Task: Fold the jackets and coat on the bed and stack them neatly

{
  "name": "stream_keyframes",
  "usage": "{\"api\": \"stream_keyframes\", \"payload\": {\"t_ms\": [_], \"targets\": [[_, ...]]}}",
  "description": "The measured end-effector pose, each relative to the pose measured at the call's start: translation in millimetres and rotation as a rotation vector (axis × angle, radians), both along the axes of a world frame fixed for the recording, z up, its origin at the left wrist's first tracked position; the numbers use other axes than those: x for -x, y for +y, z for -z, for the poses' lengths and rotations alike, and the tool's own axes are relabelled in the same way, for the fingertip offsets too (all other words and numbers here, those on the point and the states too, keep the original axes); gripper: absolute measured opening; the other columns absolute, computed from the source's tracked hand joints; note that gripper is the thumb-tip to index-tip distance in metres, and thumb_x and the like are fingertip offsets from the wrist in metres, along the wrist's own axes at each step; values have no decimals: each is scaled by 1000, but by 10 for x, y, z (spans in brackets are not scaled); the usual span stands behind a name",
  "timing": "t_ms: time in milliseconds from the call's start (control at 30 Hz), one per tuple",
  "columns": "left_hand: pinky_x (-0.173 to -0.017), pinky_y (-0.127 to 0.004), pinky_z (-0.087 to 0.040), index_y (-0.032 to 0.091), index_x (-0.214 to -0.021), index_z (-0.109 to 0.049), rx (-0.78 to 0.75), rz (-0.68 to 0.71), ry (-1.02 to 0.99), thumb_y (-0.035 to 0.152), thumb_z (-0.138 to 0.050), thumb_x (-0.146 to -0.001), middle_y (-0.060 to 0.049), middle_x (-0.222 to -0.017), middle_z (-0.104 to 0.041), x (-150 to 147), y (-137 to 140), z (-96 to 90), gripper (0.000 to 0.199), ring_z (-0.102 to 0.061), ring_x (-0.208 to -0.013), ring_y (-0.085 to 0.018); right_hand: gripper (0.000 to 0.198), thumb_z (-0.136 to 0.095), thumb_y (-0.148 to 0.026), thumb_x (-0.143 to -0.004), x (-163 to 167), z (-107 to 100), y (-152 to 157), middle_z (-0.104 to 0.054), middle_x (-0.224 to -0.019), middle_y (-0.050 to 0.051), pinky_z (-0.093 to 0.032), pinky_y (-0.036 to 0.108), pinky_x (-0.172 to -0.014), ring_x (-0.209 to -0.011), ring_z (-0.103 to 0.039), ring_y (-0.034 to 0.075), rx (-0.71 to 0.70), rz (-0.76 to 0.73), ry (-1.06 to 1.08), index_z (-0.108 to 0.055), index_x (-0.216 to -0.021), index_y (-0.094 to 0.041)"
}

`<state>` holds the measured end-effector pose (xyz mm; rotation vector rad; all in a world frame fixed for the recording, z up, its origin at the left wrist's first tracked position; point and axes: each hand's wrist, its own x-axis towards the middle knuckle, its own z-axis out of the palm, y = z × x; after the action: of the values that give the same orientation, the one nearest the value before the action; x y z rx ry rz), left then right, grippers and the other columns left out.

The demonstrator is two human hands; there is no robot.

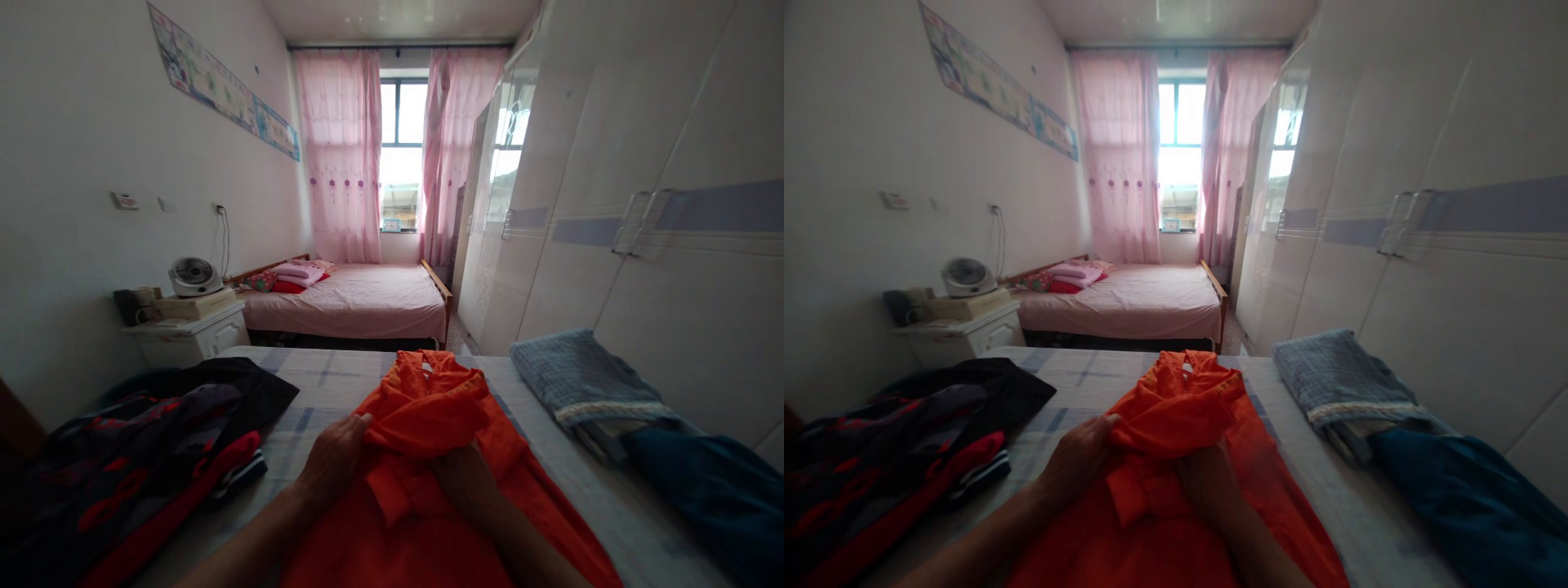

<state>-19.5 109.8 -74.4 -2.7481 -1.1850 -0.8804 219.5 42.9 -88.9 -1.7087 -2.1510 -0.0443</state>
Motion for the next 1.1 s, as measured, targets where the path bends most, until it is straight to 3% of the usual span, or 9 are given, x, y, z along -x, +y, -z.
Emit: {"api": "stream_keyframes", "payload": {"t_ms": [133, 233, 333, 500, 633, 767, 933, 1100], "targets": [[-74, -33, -43, 19, -94, -60, -14, -121, -98, 15, -35, -88, -8, -91, -55, 201, 150, -77, 26, -52, -84, -21, 36, -35, -27, -88, -75, -67, 39, -64, -115, 8, -39, 35, -96, -107, -56, 22, -27, 117, 271, -63, -108, -20], [-79, -31, -42, 20, -82, -62, 43, -85, -134, 12, -38, -82, -7, -95, -57, 376, 224, -131, 25, -53, -88, -20, 43, -33, -29, -86, -186, -64, 128, -59, -122, 9, -41, 36, -97, -110, -56, 21, -93, 273, 560, -54, -121, -17], [-81, -27, -43, 20, -73, -61, 133, -55, -169, 10, -38, -77, -4, -94, -61, 404, 295, -211, 26, -56, -90, -16, 46, -31, -36, -87, -240, -31, 198, -55, -128, 9, -37, 37, -102, -117, -51, 20, -108, 246, 749, -50, -125, -18], [-70, -23, -45, 18, -89, -64, 337, -197, -227, 21, -38, -83, -4, -85, -65, 45, 638, -398, 26, -61, -81, -16, 63, -36, -50, -86, -161, 2, 229, -40, -141, 12, -27, 39, -110, -131, -37, 21, 50, 191, 802, -39, -136, -12], [-62, -26, -45, 15, -69, -62, 551, -306, -154, 44, -46, -86, -2, -61, -61, -302, 968, -452, 37, -61, -64, -16, 65, -35, -52, -87, -163, 11, 247, -38, -143, 11, -25, 40, -110, -132, -35, 21, 116, 162, 805, -36, -138, -13], [-69, -32, -49, 12, -85, -61, 665, -395, -75, 43, -54, -85, -2, -79, -63, -514, 1130, -405, 32, -60, -71, -14, 57, -40, -49, -87, -208, -4, 263, -46, -138, 7, -30, 40, -108, -128, -41, 20, 106, 107, 839, -42, -135, -19], [-76, -36, -51, 14, -100, -60, 625, -331, -58, 35, -55, -87, -5, -100, -62, -667, 1160, -369, 25, -61, -87, -17, 40, -49, -36, -84, -213, -27, 249, -61, -122, 4, -41, 39, -100, -113, -55, 20, 115, -22, 862, -58, -120, -22], [-84, -36, -45, 17, -102, -61, 425, -304, -110, 24, -52, -87, -6, -108, -59, -731, 1082, -456, 18, -57, -98, -19, 39, -49, -29, -83, -166, -88, 211, -55, -130, 7, -32, 39, -107, -123, -46, 20, 73, -14, 816, -60, -118, -19]]}}
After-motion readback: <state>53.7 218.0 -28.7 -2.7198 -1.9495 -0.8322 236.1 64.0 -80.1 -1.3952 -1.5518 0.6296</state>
